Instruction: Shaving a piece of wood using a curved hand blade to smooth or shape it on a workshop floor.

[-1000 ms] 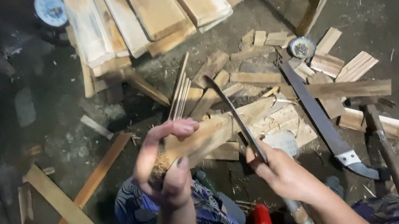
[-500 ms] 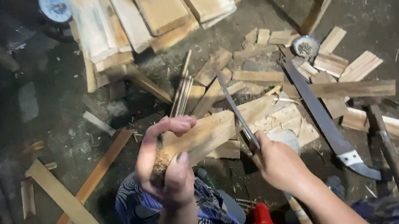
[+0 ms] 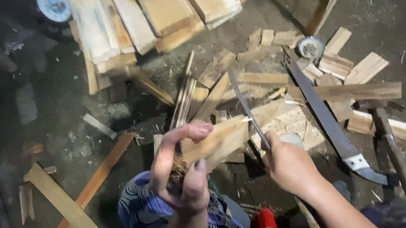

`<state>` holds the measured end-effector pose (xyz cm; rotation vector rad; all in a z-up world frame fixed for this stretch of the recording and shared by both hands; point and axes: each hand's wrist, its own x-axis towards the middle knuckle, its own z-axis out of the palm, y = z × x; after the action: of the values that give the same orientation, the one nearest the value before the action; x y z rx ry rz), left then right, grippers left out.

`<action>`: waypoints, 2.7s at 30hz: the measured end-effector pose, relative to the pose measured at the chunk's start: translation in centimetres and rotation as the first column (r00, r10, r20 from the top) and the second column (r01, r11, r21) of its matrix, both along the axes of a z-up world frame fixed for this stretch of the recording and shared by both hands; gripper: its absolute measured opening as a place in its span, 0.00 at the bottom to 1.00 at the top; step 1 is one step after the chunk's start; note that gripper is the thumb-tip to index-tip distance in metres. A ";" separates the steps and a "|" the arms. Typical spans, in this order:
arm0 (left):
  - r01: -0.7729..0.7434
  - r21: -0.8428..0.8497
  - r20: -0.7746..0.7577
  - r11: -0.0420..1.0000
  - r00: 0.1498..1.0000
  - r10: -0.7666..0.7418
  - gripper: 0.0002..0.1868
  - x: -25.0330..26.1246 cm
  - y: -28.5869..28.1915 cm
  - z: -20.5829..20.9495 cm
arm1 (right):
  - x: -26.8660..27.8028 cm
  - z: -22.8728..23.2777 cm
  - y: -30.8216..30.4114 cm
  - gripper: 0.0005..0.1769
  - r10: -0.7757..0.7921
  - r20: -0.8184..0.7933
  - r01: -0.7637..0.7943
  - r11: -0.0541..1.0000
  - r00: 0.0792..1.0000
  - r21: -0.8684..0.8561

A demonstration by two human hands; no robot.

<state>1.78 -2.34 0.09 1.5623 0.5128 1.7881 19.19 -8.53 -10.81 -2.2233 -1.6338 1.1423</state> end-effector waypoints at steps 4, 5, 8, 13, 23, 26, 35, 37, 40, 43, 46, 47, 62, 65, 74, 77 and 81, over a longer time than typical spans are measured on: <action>0.053 0.079 0.000 0.995 0.999 -0.053 0.19 0.0 0.4 -0.7 | -0.3 1.6 -1.4 0.17 0.005 -0.012 -0.005 1.000 1.000 0.004; 0.036 0.068 -0.016 0.997 0.999 -0.035 0.18 0.1 0.5 -0.1 | -0.6 2.9 -2.3 0.14 0.062 -0.101 -0.054 0.995 0.993 0.081; 0.033 0.040 -0.031 0.999 0.999 -0.032 0.18 0.2 -0.3 -0.1 | -0.5 3.6 -4.2 0.11 0.137 -0.116 -0.124 0.986 0.984 0.115; 0.029 0.068 -0.025 0.997 0.999 -0.027 0.12 -0.2 -0.4 -1.1 | -0.2 1.4 -0.1 0.06 -0.067 -0.055 0.063 0.996 0.996 -0.067; 0.401 0.019 0.081 0.916 0.912 -0.401 0.21 -2.6 4.8 -3.5 | 2.3 0.2 0.7 0.43 -0.038 -0.780 0.321 0.923 0.625 0.212; 0.570 0.073 0.080 0.818 0.814 -0.575 0.20 -3.0 7.3 -3.6 | 2.5 -1.1 0.5 0.44 0.002 -0.857 0.343 0.916 0.516 0.208; 0.654 0.076 0.068 0.753 0.750 -0.658 0.21 -2.3 8.1 -2.5 | 3.1 -3.0 0.9 0.46 0.097 -0.965 0.399 0.897 0.244 0.190; 0.607 0.060 0.084 0.792 0.788 -0.610 0.22 -1.7 6.7 -2.3 | 3.4 -2.5 0.9 0.46 0.095 -0.949 0.375 0.903 0.301 0.209; 0.529 -0.001 0.128 0.849 0.842 -0.524 0.22 -2.1 5.7 -3.1 | 5.2 -3.7 0.9 0.45 0.106 -0.932 0.371 0.897 0.346 0.239; 0.259 0.014 0.175 0.966 0.950 -0.257 0.28 -3.6 6.6 -4.5 | 8.5 -5.0 1.5 0.45 -0.295 -0.629 0.527 0.822 0.719 0.216; 0.136 -0.077 0.198 0.988 0.973 -0.118 0.27 -3.4 5.8 -3.9 | 5.9 0.2 1.2 0.45 -0.340 -0.513 0.445 0.891 0.788 0.092; 0.095 -0.073 0.185 0.993 0.979 -0.080 0.27 -2.8 5.4 -3.6 | 4.9 0.9 1.2 0.43 -0.343 -0.505 0.421 0.906 0.792 0.045; 0.093 -0.146 0.167 0.985 0.984 -0.069 0.25 -1.9 3.5 -1.9 | -0.4 -0.7 1.6 0.28 -0.168 -0.131 0.174 0.984 0.977 0.037; 0.094 -0.166 0.190 0.982 0.980 -0.061 0.25 -1.4 3.7 -1.8 | -1.1 2.4 -0.1 0.26 -0.106 -0.235 0.132 0.986 0.966 0.097; 0.078 -0.116 0.165 0.990 0.985 -0.058 0.27 -1.2 2.9 -2.0 | -0.7 0.2 1.2 0.26 -0.175 -0.223 0.184 0.983 0.959 0.019; 0.080 -0.076 0.178 0.994 0.982 -0.065 0.26 -0.9 3.2 -2.1 | -0.9 3.4 -0.2 0.28 -0.128 -0.395 0.164 0.985 0.910 0.058; -0.019 -0.112 0.117 0.993 0.993 0.033 0.24 -1.6 1.4 -1.3 | 0.9 3.6 -1.1 0.26 -0.094 -0.664 0.147 0.989 0.742 0.024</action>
<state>0.21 -0.99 -1.18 1.3706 0.5675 1.8276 20.04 -9.60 -7.17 -1.5523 -1.1780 1.5591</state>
